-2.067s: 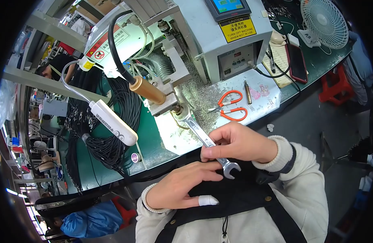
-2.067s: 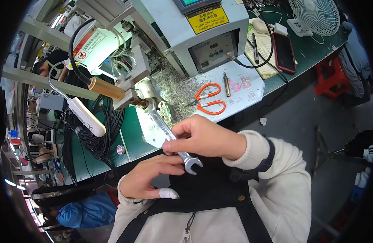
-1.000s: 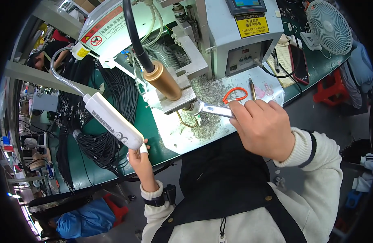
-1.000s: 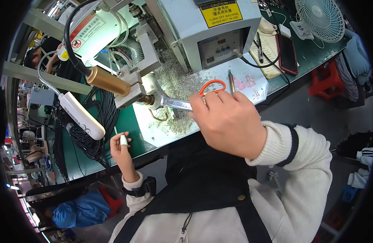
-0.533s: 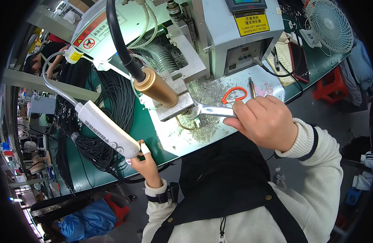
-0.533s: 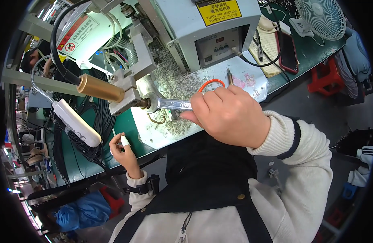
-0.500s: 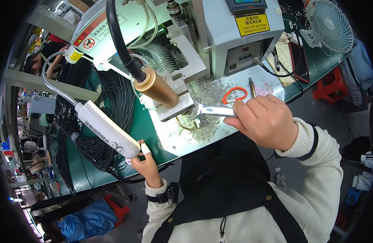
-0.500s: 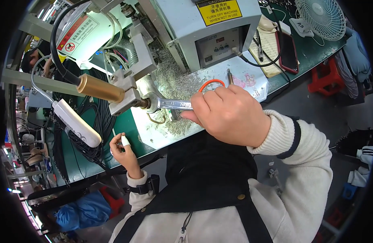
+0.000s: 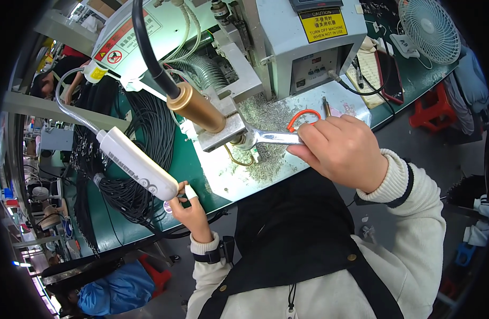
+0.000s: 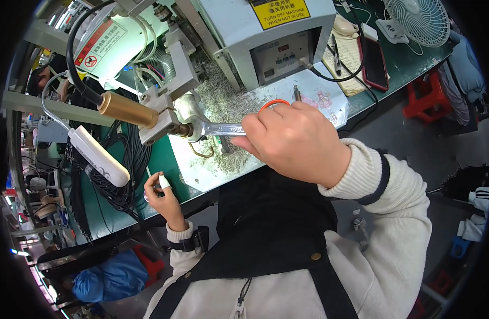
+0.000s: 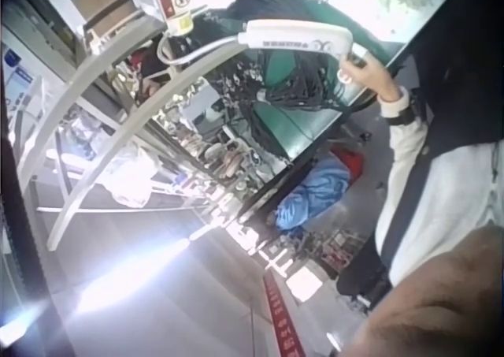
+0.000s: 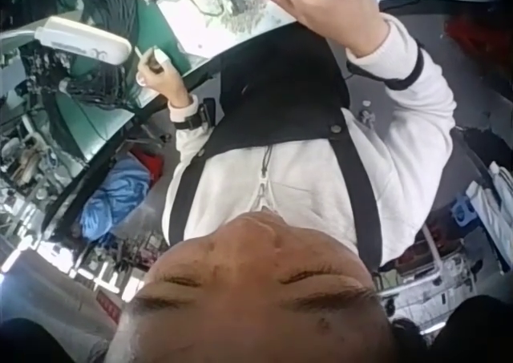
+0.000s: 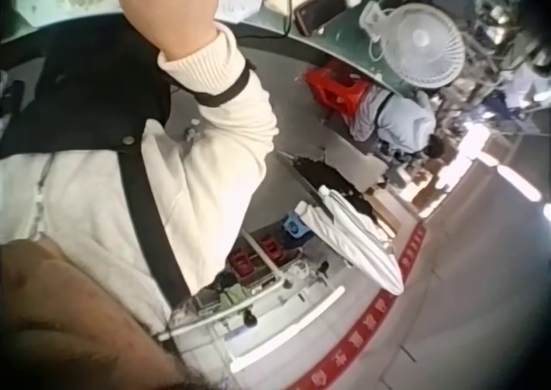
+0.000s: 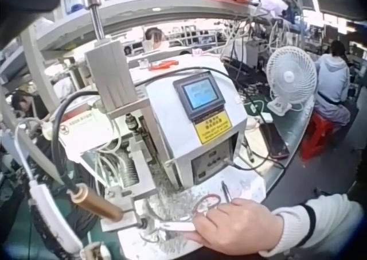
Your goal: The person operates a control panel, uses a wrench on a metal component, and trims wire with shears. They then use the wrench to tighten a top fastener and a side nut on the assembly.
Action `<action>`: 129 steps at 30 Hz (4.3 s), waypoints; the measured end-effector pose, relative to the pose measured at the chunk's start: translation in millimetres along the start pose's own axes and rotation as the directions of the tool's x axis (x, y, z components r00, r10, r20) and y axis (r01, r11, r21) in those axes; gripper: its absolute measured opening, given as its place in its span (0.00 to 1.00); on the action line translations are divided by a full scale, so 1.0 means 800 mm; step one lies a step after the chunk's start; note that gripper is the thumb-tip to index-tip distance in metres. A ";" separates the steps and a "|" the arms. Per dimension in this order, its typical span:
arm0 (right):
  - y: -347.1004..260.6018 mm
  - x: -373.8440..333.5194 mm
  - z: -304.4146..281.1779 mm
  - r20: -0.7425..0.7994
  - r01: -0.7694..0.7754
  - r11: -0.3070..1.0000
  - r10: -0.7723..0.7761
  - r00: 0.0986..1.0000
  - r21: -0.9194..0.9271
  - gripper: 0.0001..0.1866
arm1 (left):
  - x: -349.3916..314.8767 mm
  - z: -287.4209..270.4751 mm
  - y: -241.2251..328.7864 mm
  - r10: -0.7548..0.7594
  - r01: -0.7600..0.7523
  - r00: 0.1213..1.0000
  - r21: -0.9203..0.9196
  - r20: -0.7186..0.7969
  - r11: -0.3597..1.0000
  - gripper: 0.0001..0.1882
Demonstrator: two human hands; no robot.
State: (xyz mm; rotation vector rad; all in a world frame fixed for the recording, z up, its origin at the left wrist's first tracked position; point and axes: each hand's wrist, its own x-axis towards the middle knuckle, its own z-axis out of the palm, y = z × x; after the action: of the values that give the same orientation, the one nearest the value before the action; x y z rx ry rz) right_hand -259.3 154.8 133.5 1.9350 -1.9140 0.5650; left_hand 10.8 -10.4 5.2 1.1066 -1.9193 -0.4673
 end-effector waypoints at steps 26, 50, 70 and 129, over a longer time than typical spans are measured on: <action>-0.008 -0.008 0.014 -0.060 -0.112 0.992 0.116 0.991 0.059 0.13 | -0.004 0.003 0.003 0.041 -0.041 0.999 0.075 -0.004 0.996 0.10; -0.004 -0.009 0.026 -0.163 -0.057 0.998 0.062 0.985 0.031 0.10 | -0.003 0.012 -0.004 0.021 -0.026 0.999 0.157 0.033 0.987 0.09; 0.001 -0.006 0.017 -0.046 -0.092 0.981 0.101 0.994 0.173 0.16 | -0.004 0.010 0.008 0.054 -0.055 0.999 0.184 0.010 0.981 0.09; -0.012 0.010 -0.003 0.096 -0.188 0.963 0.172 0.980 0.194 0.08 | -0.003 0.002 0.007 0.089 -0.084 0.992 0.062 -0.084 0.995 0.13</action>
State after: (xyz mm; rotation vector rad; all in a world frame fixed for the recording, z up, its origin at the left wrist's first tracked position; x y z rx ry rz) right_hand -249.4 149.7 140.1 1.9397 -2.1726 0.7744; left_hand 7.3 -5.1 6.7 1.0582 -1.9067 -0.3126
